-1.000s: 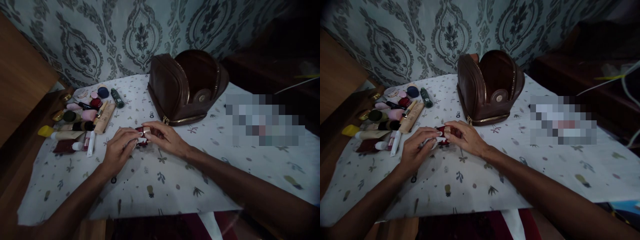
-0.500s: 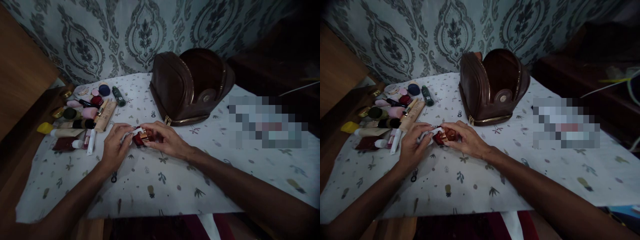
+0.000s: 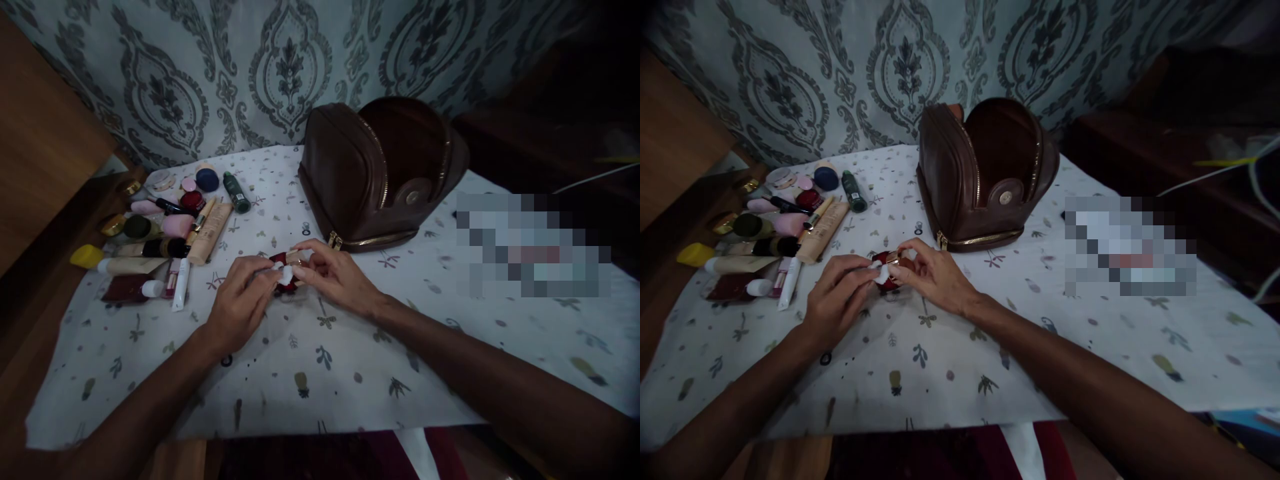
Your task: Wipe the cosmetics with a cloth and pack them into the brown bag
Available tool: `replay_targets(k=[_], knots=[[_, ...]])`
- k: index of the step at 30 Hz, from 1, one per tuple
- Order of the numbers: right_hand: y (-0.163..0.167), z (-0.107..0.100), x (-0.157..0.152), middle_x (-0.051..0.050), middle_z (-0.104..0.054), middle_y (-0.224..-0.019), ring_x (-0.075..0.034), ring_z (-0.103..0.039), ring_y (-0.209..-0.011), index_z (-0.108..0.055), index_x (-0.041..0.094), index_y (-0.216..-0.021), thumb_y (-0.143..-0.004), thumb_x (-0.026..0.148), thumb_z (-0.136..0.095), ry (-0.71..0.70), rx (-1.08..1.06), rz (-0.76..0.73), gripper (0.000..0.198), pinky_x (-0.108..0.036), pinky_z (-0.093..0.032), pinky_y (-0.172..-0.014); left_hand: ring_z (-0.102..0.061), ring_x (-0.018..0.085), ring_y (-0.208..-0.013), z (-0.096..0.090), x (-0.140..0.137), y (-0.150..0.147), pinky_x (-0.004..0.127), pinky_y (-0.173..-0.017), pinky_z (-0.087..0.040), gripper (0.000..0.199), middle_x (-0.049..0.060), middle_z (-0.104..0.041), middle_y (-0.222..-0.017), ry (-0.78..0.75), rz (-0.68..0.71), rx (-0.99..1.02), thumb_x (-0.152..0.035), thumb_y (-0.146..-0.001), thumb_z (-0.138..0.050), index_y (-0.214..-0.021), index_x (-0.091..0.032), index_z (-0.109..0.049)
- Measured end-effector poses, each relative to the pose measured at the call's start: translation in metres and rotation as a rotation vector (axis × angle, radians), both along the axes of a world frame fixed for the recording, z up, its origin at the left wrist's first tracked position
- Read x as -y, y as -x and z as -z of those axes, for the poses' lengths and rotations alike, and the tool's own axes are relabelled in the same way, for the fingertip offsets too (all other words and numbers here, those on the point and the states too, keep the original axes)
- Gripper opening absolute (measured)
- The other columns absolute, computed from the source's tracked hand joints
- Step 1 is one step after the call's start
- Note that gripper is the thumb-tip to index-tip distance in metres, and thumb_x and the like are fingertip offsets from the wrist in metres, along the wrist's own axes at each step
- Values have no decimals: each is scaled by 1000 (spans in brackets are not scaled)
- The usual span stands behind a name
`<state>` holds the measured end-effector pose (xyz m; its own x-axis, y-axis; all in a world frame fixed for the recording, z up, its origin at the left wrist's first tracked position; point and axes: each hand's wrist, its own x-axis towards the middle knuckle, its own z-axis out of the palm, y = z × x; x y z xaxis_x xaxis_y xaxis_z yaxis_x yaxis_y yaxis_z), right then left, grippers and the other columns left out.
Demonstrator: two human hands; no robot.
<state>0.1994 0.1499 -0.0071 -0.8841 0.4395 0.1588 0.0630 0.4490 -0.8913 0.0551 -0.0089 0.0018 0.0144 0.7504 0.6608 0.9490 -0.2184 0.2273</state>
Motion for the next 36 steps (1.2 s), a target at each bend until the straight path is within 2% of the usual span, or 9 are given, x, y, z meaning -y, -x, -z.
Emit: replay_targets(k=[6, 9, 14, 20, 26, 31, 36], knots=[[-3, -4, -1, 4, -52, -68, -13, -50, -59, -54, 19, -115, -91, 55, -54, -96, 42, -60, 44, -25, -35, -58, -59, 17, -98, -3, -1, 1, 32, -86, -51, 18, 8, -60, -105, 19, -19, 128, -9, -93, -54, -107, -18, -62], [-4, -5, -2, 4, -54, -70, -12, -50, -61, -53, 19, -120, -90, 53, -57, -103, 50, -97, 46, -25, -36, -59, -59, 17, -99, -3, 0, 1, 32, -88, -51, 19, 8, -60, -105, 20, -32, 117, -8, -93, -54, -108, -17, -62], [-3, -4, -2, 4, -54, -67, -13, -50, -59, -53, 16, -117, -90, 54, -55, -99, 30, -91, 46, -26, -36, -59, -57, 19, -100, 0, 0, 2, 33, -85, -51, 22, 9, -58, -108, 4, -23, 36, -8, -92, -55, -110, -18, -61], [1, -1, -4, 4, -54, -61, -14, -54, -59, -53, 17, -109, -93, 56, -48, -49, 53, -24, 42, -25, -36, -58, -56, 20, -102, 2, 0, 0, 33, -83, -52, 21, 10, -57, -110, 1, -2, -79, -7, -91, -55, -109, -17, -61], [2, -4, -5, 3, -55, -58, -13, -52, -53, -56, 16, -97, -95, 58, -44, -24, 109, 45, 43, -25, -36, -54, -55, 20, -103, 8, -1, -4, 33, -84, -53, 18, 9, -56, -110, 14, -9, -102, -9, -92, -56, -107, -19, -60], [4, -5, -9, 2, -55, -53, -10, -49, -42, -49, 19, -70, -93, 62, -43, 53, 179, 67, 49, -24, -37, -49, -56, 18, -97, 13, -5, -1, 30, -80, -51, 17, 8, -51, -110, 55, -49, -2, -11, -93, -54, -106, -18, -62], [4, -4, -14, 2, -55, -51, -10, -49, -41, -50, 19, -68, -92, 61, -46, 166, 199, 27, 49, -24, -36, -46, -57, 18, -99, 12, -9, 0, 31, -84, -50, 12, 6, -53, -107, 123, -75, 142, -12, -93, -53, -97, -19, -62]])
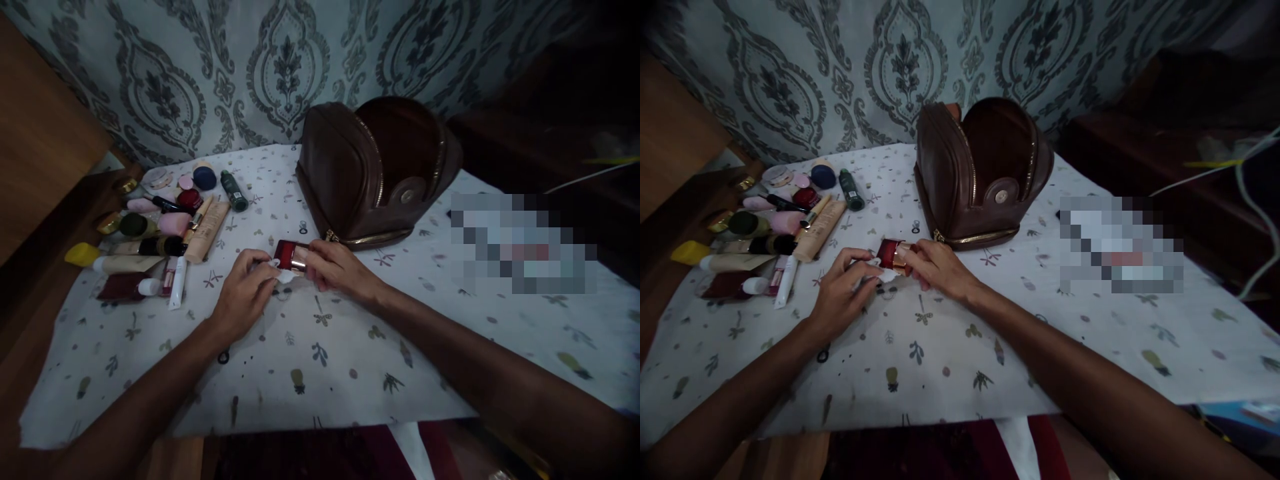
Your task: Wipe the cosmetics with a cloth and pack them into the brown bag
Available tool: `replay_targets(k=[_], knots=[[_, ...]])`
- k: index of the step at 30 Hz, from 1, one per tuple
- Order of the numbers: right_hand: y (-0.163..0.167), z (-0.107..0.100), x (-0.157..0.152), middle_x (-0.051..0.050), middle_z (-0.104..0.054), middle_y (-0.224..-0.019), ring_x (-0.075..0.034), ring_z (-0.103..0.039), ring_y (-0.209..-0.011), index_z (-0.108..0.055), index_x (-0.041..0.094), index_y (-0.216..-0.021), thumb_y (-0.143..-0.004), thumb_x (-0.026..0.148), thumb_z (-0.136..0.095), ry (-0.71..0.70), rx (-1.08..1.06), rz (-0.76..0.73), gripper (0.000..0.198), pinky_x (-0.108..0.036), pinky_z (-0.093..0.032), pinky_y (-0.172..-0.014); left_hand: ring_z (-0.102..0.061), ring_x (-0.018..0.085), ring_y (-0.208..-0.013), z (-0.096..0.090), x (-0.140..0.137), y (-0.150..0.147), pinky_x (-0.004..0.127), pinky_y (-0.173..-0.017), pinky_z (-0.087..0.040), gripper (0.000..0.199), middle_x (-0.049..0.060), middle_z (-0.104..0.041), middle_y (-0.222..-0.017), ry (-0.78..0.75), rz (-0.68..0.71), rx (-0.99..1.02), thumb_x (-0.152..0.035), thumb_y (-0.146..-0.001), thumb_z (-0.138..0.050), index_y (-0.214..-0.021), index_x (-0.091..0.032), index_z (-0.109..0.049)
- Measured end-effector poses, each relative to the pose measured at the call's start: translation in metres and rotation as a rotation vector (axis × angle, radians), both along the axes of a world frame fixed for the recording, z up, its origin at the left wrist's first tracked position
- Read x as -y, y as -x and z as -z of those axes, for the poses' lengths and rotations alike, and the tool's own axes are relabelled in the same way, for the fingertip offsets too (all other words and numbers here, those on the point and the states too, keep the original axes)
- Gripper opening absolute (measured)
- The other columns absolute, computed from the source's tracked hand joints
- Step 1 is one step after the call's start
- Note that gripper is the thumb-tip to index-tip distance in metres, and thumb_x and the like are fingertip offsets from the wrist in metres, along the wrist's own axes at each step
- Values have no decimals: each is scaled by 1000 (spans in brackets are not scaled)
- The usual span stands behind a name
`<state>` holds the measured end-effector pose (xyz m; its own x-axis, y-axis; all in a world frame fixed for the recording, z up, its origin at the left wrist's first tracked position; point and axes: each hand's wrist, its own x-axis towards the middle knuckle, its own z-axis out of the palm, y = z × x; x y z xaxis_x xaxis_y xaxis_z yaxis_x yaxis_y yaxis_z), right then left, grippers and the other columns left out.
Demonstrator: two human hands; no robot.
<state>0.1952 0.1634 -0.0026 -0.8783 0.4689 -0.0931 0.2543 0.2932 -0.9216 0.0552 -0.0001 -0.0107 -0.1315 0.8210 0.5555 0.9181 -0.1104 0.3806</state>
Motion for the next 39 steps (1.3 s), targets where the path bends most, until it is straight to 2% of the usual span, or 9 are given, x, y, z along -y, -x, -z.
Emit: replay_targets(k=[6, 10, 14, 18, 22, 27, 31, 35, 39], knots=[[-2, 3, -4, 2, -56, -60, -10, -52, -48, -52, 17, -81, -85, 64, -55, 96, -76, -98, 47, -22, -35, -45, -57, 19, -105, 1, 3, 1, 32, -89, -49, 13, 6, -54, -111, 78, -14, 101, -8, -89, -52, -92, -20, -57], [-4, 4, -6, 0, -60, -79, -11, -56, -60, -55, 16, -106, -83, 59, -63, 175, -132, -185, 49, -21, -39, -48, -55, 20, -112, 2, 4, 3, 32, -92, -48, 15, 6, -53, -110, 128, -49, 141, -6, -85, -52, -90, -21, -54], [-4, 9, -8, -3, -61, -94, -12, -57, -71, -51, 19, -120, -83, 48, -68, 190, -187, -247, 50, -23, -48, -59, -53, 21, -116, 2, 4, 3, 32, -95, -47, 21, 6, -52, -110, 159, -65, 183, -4, -82, -51, -95, -21, -52], [-5, 15, -11, -4, -62, -106, -15, -62, -85, -48, 22, -128, -83, 41, -71, 179, -214, -291, 55, -29, -52, -74, -55, 20, -112, 3, 3, 6, 34, -96, -47, 34, 7, -56, -112, 139, -56, 200, -3, -80, -47, -109, -20, -50], [-5, 15, -8, -6, -62, -114, -19, -64, -94, -48, 24, -132, -83, 40, -72, 131, -208, -307, 57, -35, -53, -83, -61, 22, -107, 5, 4, 13, 35, -90, -50, 40, 7, -62, -114, 96, -111, 298, -11, -82, -48, -121, -20, -45], [-5, 17, -3, -5, -65, -104, -19, -65, -90, -48, 25, -135, -80, 40, -75, 92, -192, -266, 63, -35, -55, -80, -64, 21, -100, 4, 5, 14, 33, -82, -50, 30, 4, -66, -106, 112, -165, 458, -19, -85, -51, -114, -21, -48], [-4, 21, -3, -5, -65, -104, -19, -65, -89, -50, 24, -134, -79, 41, -76, 44, -202, -236, 64, -34, -55, -79, -60, 21, -105, 1, 7, 11, 34, -90, -48, 19, 7, -63, -109, 48, -141, 418, -21, -87, -52, -106, -19, -56], [-4, 23, -2, -6, -65, -107, -19, -66, -90, -49, 24, -134, -80, 42, -75, 46, -208, -222, 63, -34, -55, -80, -61, 19, -94, -3, 8, 8, 32, -83, -48, 17, 5, -63, -98, -1, -130, 431, -21, -87, -55, -102, -18, -62], [-3, 19, 0, -7, -67, -108, -20, -67, -93, -50, 22, -130, -76, 41, -78, 115, -205, -196, 64, -37, -55, -86, -64, 18, -92, -5, 9, 6, 31, -83, -49, 14, 4, -68, -95, -21, 1, 452, -18, -88, -58, -99, -20, -65]])
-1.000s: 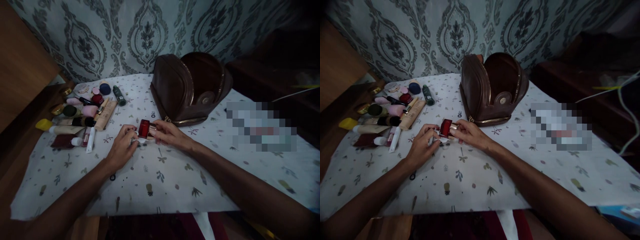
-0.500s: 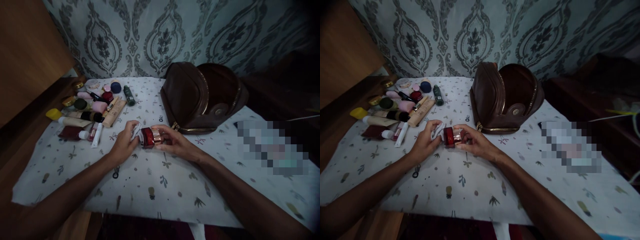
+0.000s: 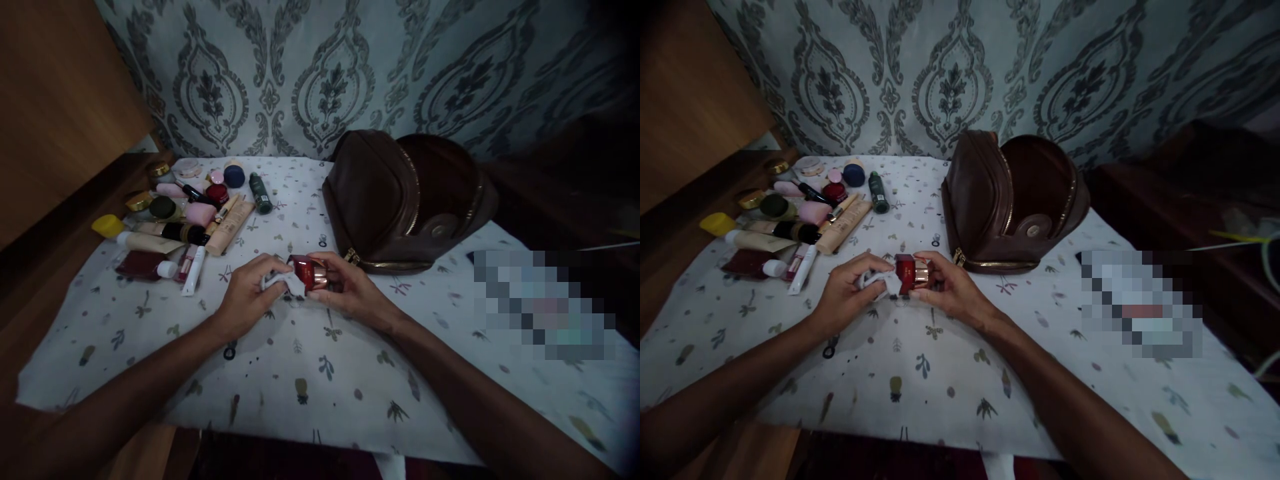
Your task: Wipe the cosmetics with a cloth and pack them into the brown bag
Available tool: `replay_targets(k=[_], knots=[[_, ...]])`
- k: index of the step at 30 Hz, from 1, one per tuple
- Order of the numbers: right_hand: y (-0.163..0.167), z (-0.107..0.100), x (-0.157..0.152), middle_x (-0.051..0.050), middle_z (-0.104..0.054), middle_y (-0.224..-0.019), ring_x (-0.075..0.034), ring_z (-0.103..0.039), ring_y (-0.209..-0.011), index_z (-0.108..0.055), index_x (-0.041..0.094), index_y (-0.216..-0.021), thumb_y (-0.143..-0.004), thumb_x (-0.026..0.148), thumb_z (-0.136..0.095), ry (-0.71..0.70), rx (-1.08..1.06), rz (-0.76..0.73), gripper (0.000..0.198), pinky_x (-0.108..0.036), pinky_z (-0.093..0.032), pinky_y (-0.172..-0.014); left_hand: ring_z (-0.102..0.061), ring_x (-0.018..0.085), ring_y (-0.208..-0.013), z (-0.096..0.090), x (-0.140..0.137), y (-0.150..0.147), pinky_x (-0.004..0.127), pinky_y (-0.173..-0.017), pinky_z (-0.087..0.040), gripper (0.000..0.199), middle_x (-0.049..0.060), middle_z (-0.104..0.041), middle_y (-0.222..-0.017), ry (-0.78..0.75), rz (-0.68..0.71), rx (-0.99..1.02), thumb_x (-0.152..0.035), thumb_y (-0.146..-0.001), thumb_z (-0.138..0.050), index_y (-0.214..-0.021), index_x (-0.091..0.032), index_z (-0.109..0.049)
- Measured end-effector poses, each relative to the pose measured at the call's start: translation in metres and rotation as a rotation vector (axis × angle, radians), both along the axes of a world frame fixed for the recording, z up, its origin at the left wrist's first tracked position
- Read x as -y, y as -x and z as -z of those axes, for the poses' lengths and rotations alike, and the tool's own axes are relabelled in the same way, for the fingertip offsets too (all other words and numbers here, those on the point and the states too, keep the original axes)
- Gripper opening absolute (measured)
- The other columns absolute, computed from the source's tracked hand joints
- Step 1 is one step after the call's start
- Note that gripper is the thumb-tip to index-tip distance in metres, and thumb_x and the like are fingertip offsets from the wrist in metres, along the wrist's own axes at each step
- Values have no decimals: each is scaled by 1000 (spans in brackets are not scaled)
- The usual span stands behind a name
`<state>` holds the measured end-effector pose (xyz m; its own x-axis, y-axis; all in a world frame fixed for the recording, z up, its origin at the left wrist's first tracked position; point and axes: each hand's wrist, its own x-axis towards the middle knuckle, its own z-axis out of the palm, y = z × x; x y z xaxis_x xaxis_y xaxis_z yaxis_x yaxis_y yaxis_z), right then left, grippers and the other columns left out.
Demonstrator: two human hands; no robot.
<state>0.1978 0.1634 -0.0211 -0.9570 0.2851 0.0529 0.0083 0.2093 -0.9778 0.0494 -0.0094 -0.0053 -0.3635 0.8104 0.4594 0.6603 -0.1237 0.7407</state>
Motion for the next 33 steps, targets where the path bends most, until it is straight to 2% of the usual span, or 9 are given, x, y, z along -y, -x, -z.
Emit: replay_targets(k=[3, 5, 8, 11, 15, 21, 24, 30, 33], knots=[[1, -3, 1, -7, -69, -107, -21, -68, -94, -53, 21, -125, -72, 41, -81, 31, 6, 17, 63, -39, -54, -88, -64, 19, -91, -1, 0, 2, 32, -82, -50, 13, 4, -70, -94, -9, 105, -73, -16, -89, -55, -95, -20, -65], [1, -3, 0, -7, -69, -108, -22, -68, -95, -53, 21, -123, -71, 41, -81, 40, 5, 24, 62, -40, -54, -90, -63, 20, -88, -2, 0, 6, 32, -79, -49, 14, 4, -69, -89, 52, 129, -147, -12, -88, -53, -89, -20, -64], [2, 2, -2, -7, -67, -109, -21, -68, -95, -52, 22, -125, -73, 41, -80, 50, 4, 33, 62, -40, -54, -89, -61, 19, -85, -1, -2, 11, 31, -75, -47, 18, 1, -67, -83, 199, 83, -212, -7, -83, -51, -84, -21, -62], [2, 7, -4, -6, -66, -106, -19, -67, -88, -51, 22, -127, -75, 42, -79, 26, 16, 30, 63, -38, -55, -85, -62, 20, -87, 2, -4, 13, 32, -77, -48, 19, 1, -67, -87, 260, -2, -193, -8, -81, -51, -89, -21, -61], [0, 6, -3, -5, -65, -104, -18, -66, -84, -53, 24, -129, -74, 42, -80, -23, -8, 0, 63, -36, -55, -81, -63, 18, -81, 8, -6, 13, 31, -74, -48, 17, 0, -69, -89, 217, -89, -84, -12, -81, -50, -92, -21, -61], [-2, 1, 3, -8, -62, -121, -20, -64, -96, -55, 25, -127, -77, 39, -77, -163, -103, 3, 56, -36, -53, -86, -61, 17, -78, 3, -4, 13, 27, -64, -46, 16, 1, -70, -89, 128, -141, 103, -22, -83, -54, -96, -20, -63], [-1, 0, 4, -6, -66, -113, -20, -64, -94, -53, 23, -125, -77, 38, -77, -160, -98, 5, 55, -35, -52, -83, -62, 18, -79, -2, -1, 10, 27, -66, -48, 17, 2, -70, -90, 66, -126, 97, -24, -84, -56, -97, -19, -65], [-1, -1, 5, -1, -65, -89, -16, -61, -76, -50, 20, -128, -74, 37, -78, -205, -71, 52, 63, -29, -50, -69, -64, 19, -94, -6, 0, 6, 31, -85, -51, 17, 3, -70, -96, -22, -74, 16, -19, -85, -55, -99, -20, -65], [-1, -2, 6, 1, -63, -82, -15, -61, -74, -50, 19, -129, -71, 35, -79, -250, -51, 108, 66, -27, -48, -67, -64, 18, -92, -7, 0, 6, 31, -83, -51, 16, 2, -69, -94, -19, -95, -14, -21, -86, -54, -98, -21, -65]])
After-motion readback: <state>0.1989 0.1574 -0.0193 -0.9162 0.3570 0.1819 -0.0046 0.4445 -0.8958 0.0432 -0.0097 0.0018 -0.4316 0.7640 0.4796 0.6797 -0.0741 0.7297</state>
